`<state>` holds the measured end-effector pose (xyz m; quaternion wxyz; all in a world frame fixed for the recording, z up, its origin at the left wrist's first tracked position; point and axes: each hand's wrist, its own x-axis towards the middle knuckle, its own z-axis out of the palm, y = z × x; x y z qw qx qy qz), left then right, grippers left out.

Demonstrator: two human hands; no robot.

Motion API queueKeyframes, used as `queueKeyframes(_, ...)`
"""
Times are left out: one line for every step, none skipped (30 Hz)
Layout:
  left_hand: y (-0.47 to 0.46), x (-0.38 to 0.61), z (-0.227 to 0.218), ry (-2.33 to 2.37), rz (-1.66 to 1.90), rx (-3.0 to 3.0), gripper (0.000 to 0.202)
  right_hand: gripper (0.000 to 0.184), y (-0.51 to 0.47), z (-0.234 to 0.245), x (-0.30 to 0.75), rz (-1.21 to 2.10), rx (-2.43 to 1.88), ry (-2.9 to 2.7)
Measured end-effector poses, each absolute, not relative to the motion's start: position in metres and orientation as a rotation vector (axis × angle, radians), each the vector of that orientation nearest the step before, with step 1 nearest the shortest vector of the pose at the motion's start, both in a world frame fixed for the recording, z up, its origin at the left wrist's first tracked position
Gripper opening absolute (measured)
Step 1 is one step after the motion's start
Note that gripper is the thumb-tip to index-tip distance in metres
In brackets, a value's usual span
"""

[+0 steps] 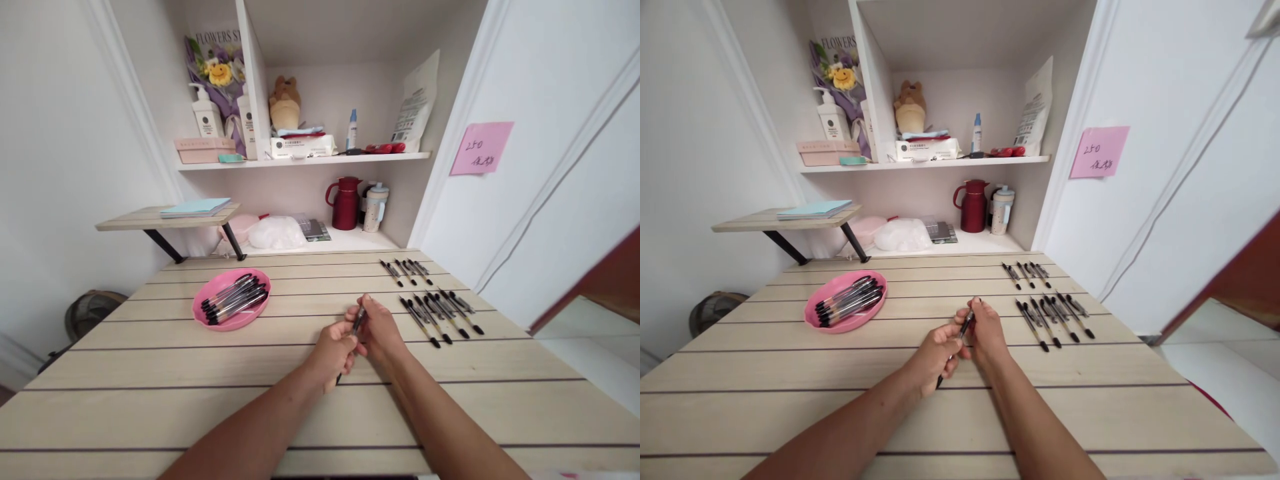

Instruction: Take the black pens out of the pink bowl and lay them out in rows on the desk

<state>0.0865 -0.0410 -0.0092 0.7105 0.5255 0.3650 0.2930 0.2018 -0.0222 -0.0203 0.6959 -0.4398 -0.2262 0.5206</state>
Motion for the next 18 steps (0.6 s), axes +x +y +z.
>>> queueKeyframes(-0.041, 0.086, -0.01, 0.799, 0.645, 1.158, 0.034, 0.029, -0.021, -0.02, 0.205, 1.156, -0.953, -0.506)
queueKeyframes(-0.04, 0.085, -0.01, 0.785, 0.637, 1.151, 0.036, 0.029, -0.021, -0.019, 0.208, 1.15, -0.925, -0.505)
queueKeyframes(-0.04, 0.085, -0.01, 0.77, 0.627, 1.146, 0.038, 0.028, -0.02, -0.019, 0.212, 1.141, -0.9, -0.498)
queueKeyframes(-0.04, 0.084, -0.01, 0.754, 0.616, 1.141, 0.041, 0.027, -0.019, -0.019, 0.215, 1.132, -0.877, -0.486)
queueKeyframes(-0.039, 0.084, -0.009, 0.742, 0.607, 1.135, 0.043, 0.026, -0.019, -0.019, 0.218, 1.126, -0.856, -0.47)
queueKeyframes(-0.039, 0.083, -0.008, 0.736, 0.602, 1.13, 0.045, 0.025, -0.018, -0.018, 0.221, 1.125, -0.831, -0.45)
queueKeyframes(-0.039, 0.083, -0.008, 0.736, 0.603, 1.126, 0.046, 0.023, -0.018, -0.018, 0.224, 1.129, -0.803, -0.427)
queueKeyframes(-0.039, 0.083, -0.007, 0.744, 0.614, 1.124, 0.046, 0.021, -0.018, -0.018, 0.225, 1.134, -0.776, -0.405)
queueKeyframes(-0.038, 0.082, -0.006, 0.756, 0.636, 1.124, 0.045, 0.019, -0.019, -0.018, 0.226, 1.139, -0.756, -0.388)
queueKeyframes(-0.038, 0.082, -0.006, 0.772, 0.664, 1.127, 0.045, 0.017, -0.019, -0.017, 0.226, 1.144, -0.748, -0.381)
queueKeyframes(-0.037, 0.082, -0.005, 0.79, 0.694, 1.13, 0.044, 0.016, -0.021, -0.017, 0.225, 1.148, -0.757, -0.389)
queueKeyframes(-0.037, 0.082, -0.005, 0.809, 0.724, 1.134, 0.043, 0.015, -0.022, -0.016, 0.222, 1.155, -0.782, -0.416)
queueKeyframes(-0.036, 0.082, -0.004, 0.83, 0.75, 1.136, 0.043, 0.016, -0.023, -0.015, 0.22, 1.167, -0.82, -0.461)
queueKeyframes(-0.036, 0.082, -0.004, 0.851, 0.77, 1.139, 0.042, 0.019, -0.025, -0.014, 0.216, 1.178, -0.866, -0.515)
queueKeyframes(-0.036, 0.082, -0.004, 0.873, 0.784, 1.144, 0.042, 0.023, -0.026, -0.013, 0.213, 1.181, -0.917, -0.574)
queueKeyframes(-0.035, 0.082, -0.004, 0.894, 0.793, 1.152, 0.041, 0.027, -0.027, -0.013, 0.209, 1.169, -0.973, -0.63)
queueKeyframes(-0.035, 0.083, -0.004, 0.913, 0.799, 1.163, 0.041, 0.031, -0.028, -0.012, 0.207, 1.148, -1.03, -0.678)
queueKeyframes(-0.035, 0.083, -0.005, 0.929, 0.804, 1.178, 0.041, 0.034, -0.028, -0.013, 0.204, 1.119, -1.083, -0.714)
